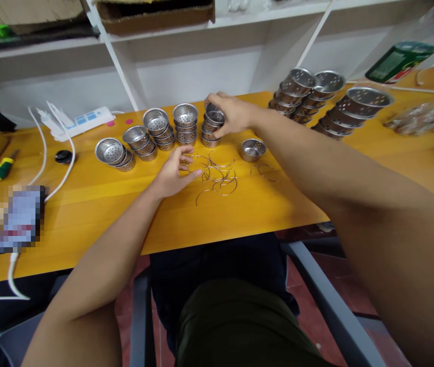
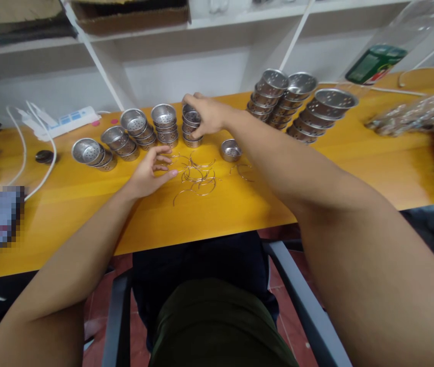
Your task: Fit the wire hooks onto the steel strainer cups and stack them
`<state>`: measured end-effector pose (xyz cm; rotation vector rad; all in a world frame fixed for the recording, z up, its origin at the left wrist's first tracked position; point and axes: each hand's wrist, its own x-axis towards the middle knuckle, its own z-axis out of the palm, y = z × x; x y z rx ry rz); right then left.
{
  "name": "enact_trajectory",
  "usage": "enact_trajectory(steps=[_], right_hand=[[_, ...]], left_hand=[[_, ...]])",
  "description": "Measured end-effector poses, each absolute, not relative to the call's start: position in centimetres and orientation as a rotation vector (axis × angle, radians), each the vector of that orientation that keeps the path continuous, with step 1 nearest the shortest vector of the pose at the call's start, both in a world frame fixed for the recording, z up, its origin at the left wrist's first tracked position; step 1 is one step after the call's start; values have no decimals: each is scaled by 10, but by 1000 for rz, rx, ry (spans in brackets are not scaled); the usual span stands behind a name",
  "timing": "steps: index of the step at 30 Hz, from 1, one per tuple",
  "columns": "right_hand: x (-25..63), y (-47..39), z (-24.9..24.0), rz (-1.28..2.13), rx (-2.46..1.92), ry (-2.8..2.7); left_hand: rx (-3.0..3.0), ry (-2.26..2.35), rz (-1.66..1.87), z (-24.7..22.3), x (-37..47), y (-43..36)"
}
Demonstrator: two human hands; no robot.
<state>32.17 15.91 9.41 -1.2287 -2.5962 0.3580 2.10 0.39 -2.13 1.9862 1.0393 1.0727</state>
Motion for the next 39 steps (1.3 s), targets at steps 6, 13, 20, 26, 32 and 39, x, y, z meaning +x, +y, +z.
enact_trajectory(steps=[6, 13, 20, 26, 32, 39], right_hand=[[321, 174, 104, 320, -1235, -2662], [324, 170, 106, 349, -1160, -2661], [328, 162, 112, 491, -1115, -2551], [327, 164, 114, 520, -1150, -2586], [331, 171, 107, 513, -1141, -2611], [338, 178, 89, 550, -1148, -2538]], left_hand=[[1990, 1050, 1075, -22, 21, 4], [2002, 1038, 1093, -24, 21, 6], [1997, 1028, 1086, -24, 20, 7], [1998, 1029, 1075, -26, 20, 7], [1998, 1033, 1057, -22, 21, 4], [1999, 1067, 1050, -20, 21, 4]])
